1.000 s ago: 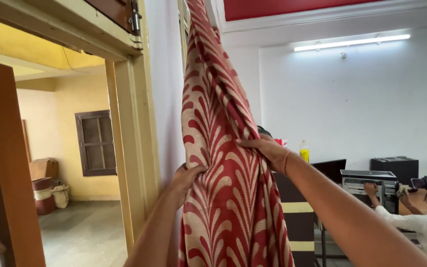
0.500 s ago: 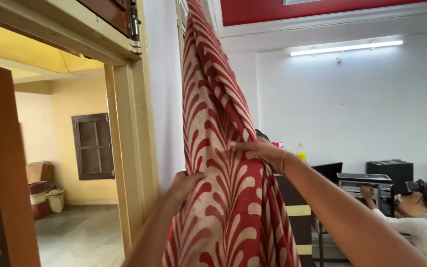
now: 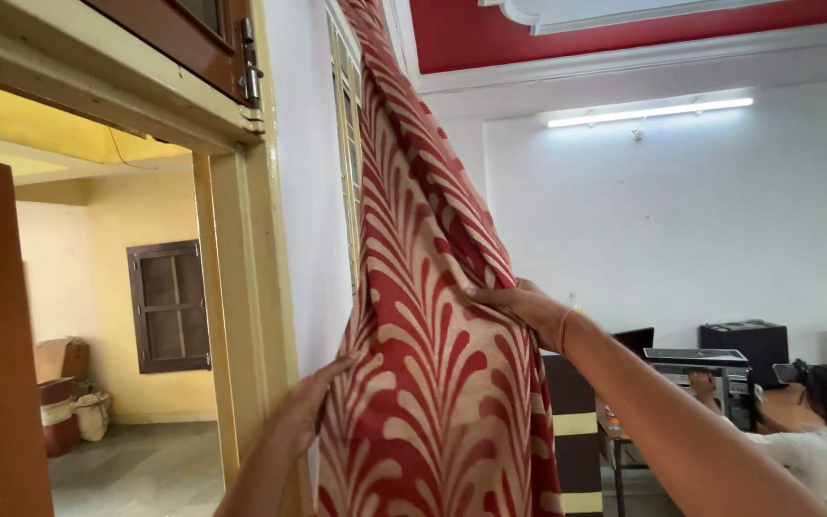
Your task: The person repeatedly pulls, folds, and smooths a red and white patterned curtain hanging on a window with a metal grille. They adjust the curtain's position and pleats multiple times by hand.
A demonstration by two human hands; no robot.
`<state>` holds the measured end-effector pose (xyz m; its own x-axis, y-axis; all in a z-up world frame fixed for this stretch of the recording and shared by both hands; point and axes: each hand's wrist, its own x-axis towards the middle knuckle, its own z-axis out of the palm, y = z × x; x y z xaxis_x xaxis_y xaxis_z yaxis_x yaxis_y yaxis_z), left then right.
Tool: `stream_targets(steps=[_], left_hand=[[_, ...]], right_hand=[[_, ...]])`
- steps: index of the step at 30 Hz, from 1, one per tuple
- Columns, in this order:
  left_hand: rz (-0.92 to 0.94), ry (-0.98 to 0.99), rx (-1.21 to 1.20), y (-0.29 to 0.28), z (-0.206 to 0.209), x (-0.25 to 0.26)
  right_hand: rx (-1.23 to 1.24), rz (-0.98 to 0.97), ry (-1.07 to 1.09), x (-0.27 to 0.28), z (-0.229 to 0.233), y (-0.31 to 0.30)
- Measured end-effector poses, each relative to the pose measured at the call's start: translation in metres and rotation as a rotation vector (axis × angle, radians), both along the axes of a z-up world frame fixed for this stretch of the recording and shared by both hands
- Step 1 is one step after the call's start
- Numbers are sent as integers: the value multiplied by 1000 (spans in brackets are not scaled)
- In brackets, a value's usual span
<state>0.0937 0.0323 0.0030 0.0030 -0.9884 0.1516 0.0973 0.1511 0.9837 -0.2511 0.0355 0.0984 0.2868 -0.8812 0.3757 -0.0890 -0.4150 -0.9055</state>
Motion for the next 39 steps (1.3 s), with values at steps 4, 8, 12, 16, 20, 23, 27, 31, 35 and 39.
stream_targets(steps=[4,8,12,16,20,23,27,31,35,39], left_hand=[[-19,-188,154,41,14,-27],[-8,-211,150,16,7,-24],[-44,-18,157,-26,-5,-27],[-77,153,102,-43,-21,-34],[85,-83,68,-6,-14,-38],[171,-298,55,-30,-26,-25],[99,-386,131,-44,-43,-12],[-3,-394,273,-36,-48,-20],[2,-328,268,-66,-51,-19],[171,-246,100,-57,-26,-34]], right_hand=[[107,49,-108,2,0,-5],[159,-31,-240,12,-7,-3],[-1,42,-27,14,-10,-12],[-57,4,17,12,-14,-46],[133,-212,-84,4,-13,-57],[230,-34,-272,5,-12,-47],[64,9,-42,10,-14,-34],[-11,-41,-164,-4,-29,-97],[113,-1,-423,5,-25,-81],[66,-158,-352,2,-18,-59]])
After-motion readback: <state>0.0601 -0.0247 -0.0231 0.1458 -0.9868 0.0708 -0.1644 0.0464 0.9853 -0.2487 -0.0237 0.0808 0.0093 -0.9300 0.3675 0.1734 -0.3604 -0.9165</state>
